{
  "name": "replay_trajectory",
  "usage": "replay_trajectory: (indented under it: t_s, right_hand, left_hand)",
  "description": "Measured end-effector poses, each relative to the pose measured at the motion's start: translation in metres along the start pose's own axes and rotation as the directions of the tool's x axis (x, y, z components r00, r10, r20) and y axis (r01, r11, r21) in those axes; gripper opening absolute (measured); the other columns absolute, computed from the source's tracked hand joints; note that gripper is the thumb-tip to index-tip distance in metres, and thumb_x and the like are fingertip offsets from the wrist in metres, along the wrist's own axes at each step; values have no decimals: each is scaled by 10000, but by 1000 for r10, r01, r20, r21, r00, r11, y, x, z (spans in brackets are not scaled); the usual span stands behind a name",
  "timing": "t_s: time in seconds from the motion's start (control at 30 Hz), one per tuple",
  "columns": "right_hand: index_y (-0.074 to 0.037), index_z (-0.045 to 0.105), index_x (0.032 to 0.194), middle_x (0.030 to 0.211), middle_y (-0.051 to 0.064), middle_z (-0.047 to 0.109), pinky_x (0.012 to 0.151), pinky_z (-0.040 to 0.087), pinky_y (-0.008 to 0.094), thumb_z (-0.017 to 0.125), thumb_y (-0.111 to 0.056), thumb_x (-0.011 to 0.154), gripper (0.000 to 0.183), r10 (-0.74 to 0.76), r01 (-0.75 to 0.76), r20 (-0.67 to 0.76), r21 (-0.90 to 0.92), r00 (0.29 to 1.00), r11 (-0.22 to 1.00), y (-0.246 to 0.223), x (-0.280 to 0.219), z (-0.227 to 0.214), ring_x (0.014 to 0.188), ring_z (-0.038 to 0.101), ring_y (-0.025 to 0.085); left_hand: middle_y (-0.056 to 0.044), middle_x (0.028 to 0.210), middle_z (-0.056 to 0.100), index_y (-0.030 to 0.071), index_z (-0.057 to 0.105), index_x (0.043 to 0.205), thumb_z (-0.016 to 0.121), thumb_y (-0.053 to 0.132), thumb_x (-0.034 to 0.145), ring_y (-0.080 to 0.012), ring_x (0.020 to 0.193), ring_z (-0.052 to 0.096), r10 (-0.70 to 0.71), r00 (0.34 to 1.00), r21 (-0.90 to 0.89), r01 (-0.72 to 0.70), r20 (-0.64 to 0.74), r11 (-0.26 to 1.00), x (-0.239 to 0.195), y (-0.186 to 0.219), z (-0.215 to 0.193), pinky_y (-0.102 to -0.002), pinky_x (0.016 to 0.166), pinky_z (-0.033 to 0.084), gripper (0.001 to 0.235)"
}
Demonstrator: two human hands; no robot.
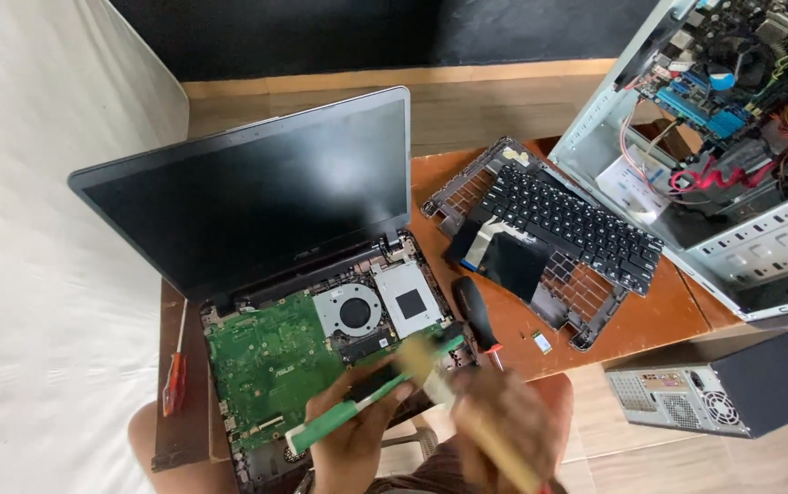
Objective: The person removes a green laptop battery from an open laptop, then uses a brush to clean both sides of the battery. The battery is held and brushed repeatedly while the laptop remains on the person's lap.
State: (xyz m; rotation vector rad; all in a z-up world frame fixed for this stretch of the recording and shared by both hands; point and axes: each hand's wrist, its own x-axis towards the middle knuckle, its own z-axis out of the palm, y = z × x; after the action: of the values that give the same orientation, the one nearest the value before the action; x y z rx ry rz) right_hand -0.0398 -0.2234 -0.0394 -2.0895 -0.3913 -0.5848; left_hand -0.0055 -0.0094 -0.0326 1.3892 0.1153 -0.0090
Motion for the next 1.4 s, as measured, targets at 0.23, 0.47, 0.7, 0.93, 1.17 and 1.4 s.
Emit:
replay_trajectory:
  t_s: [0.23, 0.47, 0.7, 0.93, 1.17, 1.4]
  right_hand:
    - [-166, 716, 1395, 1333, 57, 804, 1161, 704, 485, 874, -235, 938, 489, -171, 110, -320, -202, 932, 973, 19, -22, 13, 1260, 811, 239]
    - [-47, 822, 1176, 1128, 134, 905, 902, 751, 371, 856, -160, 914, 287, 53, -49, -236, 26, 970, 998, -90, 43, -2, 1009, 918, 270]
    - [-465, 699, 1482, 1410, -143, 810, 1108, 672, 325, 875, -346, 973, 552, 995, -675, 25, -733, 96, 84, -62, 110, -25, 1259, 820, 85]
    - [-189, 809, 1134, 837, -83, 799, 589, 607, 174, 800, -352, 973, 229, 382, -467, -374, -169, 845, 868, 13, 6, -6, 665, 746, 27]
    - [-137, 919, 1049, 1025, 46, 945, 878, 754, 394, 915, -254, 842, 238, 340, -340, -124, 17, 932, 940, -36, 17, -9, 931, 894, 226]
    - [-32, 853, 1117, 1173, 142, 867, 836, 716, 384, 843, -201, 886, 287, 438, -371, -294, 256, 850, 893, -31, 6, 3, 992, 875, 269]
  left_hand:
    - [-105, 922, 924, 34, 829, 1074, 917, 227, 888, -185, 916, 885, 89, 995, -16, -90, -36, 996, -9, -7, 3, -407, 711, 802, 282]
    - [-300, 1379, 856, 71, 703, 1055, 825, 156, 989, -482, 1447, 751, 81, 997, -305, -74, 11, 949, -11, 6, 19, -639, 1131, 693, 162]
    - [-463, 1450, 716, 33, 521, 1035, 743, 1, 1037, -556, 1444, 687, 189, 981, -510, -136, 53, 850, -9, 14, 27, -773, 1140, 663, 225]
    - [-375, 1394, 795, 64, 600, 1059, 779, 128, 1029, -523, 1400, 757, 326, 945, -320, -304, 14, 897, -7, 33, 27, -565, 1164, 639, 192]
    - [-400, 1353, 818, 75, 597, 1011, 809, 84, 984, -509, 1385, 769, 236, 971, -368, -229, -26, 901, -7, 28, 26, -602, 1117, 684, 213]
    - [-354, 1337, 863, 112, 645, 952, 960, 203, 848, -453, 1335, 834, 99, 991, -286, -121, -88, 951, -10, 8, 28, -561, 1070, 757, 344]
